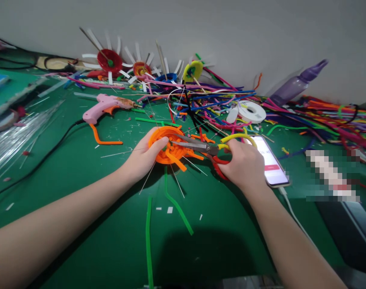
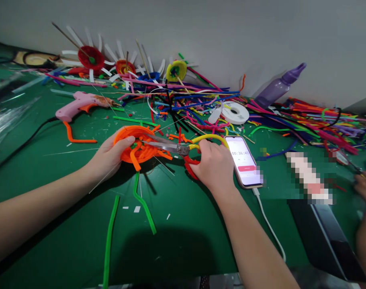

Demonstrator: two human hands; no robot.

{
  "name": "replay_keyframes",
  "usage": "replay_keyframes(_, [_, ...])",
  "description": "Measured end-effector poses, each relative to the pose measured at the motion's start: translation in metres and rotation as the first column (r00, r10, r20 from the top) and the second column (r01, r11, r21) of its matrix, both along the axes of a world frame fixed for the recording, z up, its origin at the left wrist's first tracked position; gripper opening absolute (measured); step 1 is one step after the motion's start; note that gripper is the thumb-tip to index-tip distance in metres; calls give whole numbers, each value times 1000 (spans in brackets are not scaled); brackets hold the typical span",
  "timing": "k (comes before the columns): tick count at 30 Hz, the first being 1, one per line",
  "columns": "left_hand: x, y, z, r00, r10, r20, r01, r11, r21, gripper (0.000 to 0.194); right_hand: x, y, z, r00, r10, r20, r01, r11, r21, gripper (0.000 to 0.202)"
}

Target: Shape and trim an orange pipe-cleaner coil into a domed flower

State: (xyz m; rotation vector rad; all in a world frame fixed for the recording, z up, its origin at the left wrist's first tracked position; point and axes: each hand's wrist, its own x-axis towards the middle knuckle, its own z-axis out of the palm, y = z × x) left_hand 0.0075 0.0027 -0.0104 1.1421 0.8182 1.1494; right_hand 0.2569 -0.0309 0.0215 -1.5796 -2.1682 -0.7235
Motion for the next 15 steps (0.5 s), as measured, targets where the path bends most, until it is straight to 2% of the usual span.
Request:
replay_keyframes(4, [-1,1,0,1000,-8,-15,8,1000,-1,26,-2,-2,-1,997,-75,10,76,994,-84,27])
replay_keyframes(9, [-1,1,-2,1000,-25,-13,26,1000,16,25,-6,-4,-1,981,-195,27,195,954,-229,21])
replay_keyframes(15, [-1,2,-2,998,-26,-55,29,999,45,29,-6,-4,1,983,-173,62,182,962,-203,21])
